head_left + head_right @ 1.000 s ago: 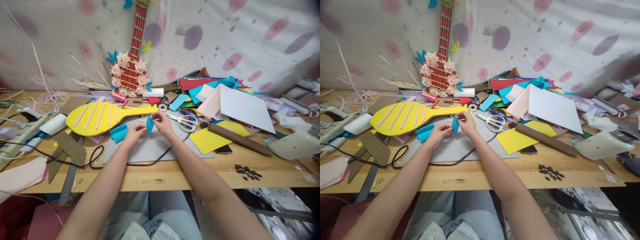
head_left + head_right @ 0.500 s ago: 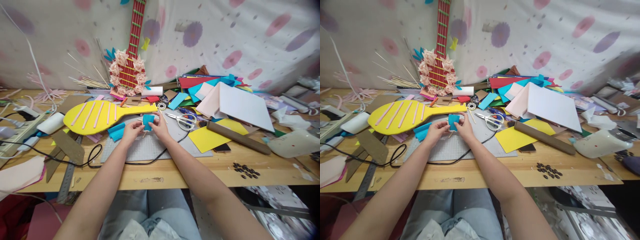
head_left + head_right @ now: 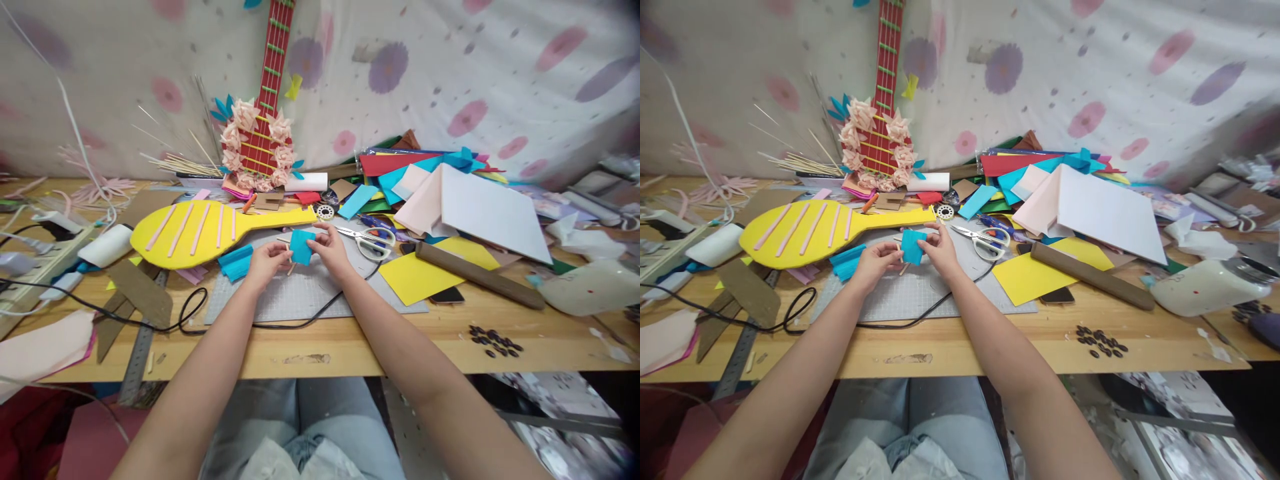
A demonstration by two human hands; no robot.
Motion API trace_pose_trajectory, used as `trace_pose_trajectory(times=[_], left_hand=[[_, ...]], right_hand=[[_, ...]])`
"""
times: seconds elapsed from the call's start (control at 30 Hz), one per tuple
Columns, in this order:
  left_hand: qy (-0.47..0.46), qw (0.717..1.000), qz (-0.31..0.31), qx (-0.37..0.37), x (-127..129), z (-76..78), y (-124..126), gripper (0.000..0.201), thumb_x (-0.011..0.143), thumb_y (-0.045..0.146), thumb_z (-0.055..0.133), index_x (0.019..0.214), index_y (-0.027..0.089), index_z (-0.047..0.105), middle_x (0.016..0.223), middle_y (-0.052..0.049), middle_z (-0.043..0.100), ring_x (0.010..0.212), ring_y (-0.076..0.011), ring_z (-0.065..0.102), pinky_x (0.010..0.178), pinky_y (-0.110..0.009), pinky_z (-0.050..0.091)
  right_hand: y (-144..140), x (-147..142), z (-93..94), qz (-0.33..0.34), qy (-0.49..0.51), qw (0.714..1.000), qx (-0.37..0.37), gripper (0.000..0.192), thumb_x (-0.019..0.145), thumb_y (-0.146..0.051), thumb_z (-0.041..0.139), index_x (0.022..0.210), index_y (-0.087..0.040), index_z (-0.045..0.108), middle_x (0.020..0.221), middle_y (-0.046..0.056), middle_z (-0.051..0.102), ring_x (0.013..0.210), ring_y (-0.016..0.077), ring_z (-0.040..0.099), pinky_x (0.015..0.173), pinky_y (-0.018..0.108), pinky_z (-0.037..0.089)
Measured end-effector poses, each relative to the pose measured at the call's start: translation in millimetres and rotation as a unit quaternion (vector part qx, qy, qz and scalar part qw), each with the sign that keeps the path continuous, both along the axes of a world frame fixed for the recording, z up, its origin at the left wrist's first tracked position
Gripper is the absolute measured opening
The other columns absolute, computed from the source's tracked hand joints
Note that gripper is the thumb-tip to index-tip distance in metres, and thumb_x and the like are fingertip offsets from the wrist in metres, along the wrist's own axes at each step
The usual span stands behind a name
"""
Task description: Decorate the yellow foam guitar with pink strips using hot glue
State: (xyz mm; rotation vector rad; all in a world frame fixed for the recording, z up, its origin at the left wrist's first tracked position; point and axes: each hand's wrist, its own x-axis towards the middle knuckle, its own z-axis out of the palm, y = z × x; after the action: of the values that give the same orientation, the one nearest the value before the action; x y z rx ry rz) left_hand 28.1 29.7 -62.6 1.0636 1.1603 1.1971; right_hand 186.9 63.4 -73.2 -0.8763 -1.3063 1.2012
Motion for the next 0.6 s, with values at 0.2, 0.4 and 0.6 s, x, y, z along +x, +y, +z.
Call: trace_pose_trajectory(times=[0.2, 0.4, 0.6], left_hand=[[0.038, 0.999, 0.033, 0.018, 2.4, -3.4, 2.5, 0.042, 0.043, 0.033, 0.079, 0.076, 0.012, 0.065, 0.064, -0.002, 0.065, 0.059, -0.0148, 0.06, 0.055, -0.028, 0.05], [0.055, 0.998, 0.012, 0.03, 3.0, -6.7, 3.5, 0.038, 0.045, 0.035, 0.078, 0.073, 0.012, 0.065, 0.06, -0.001, 0.064, 0.054, -0.0118, 0.057, 0.052, -0.025, 0.048], [0.024, 0.999, -0.014, 0.019, 3.4, -8.7, 4.2, 0.039, 0.05, 0.038, 0.076, 0.078, 0.012, 0.066, 0.069, -0.003, 0.066, 0.061, -0.0137, 0.06, 0.057, -0.027, 0.051]], right_hand=[[-6.1, -1.7, 3.7, 0.019, 0.019, 1.0, -0.009, 0.041, 0.061, -0.033, 0.066, 0.096, -0.024, 0.046, 0.066, -0.005, 0.052, 0.061, 0.0113, 0.051, 0.058, 0.027, 0.044], [-8.2, -2.3, 4.8, 0.051, 0.016, 0.999, 0.006, 0.032, 0.059, -0.031, 0.064, 0.087, -0.021, 0.053, 0.072, -0.002, 0.056, 0.065, 0.012, 0.051, 0.057, 0.026, 0.044], [-2.8, 4.2, 5.3, -0.009, -0.006, 1.0, 0.004, 0.026, 0.058, -0.025, 0.056, 0.083, -0.02, 0.054, 0.071, -0.002, 0.053, 0.065, 0.0112, 0.05, 0.057, 0.025, 0.044]])
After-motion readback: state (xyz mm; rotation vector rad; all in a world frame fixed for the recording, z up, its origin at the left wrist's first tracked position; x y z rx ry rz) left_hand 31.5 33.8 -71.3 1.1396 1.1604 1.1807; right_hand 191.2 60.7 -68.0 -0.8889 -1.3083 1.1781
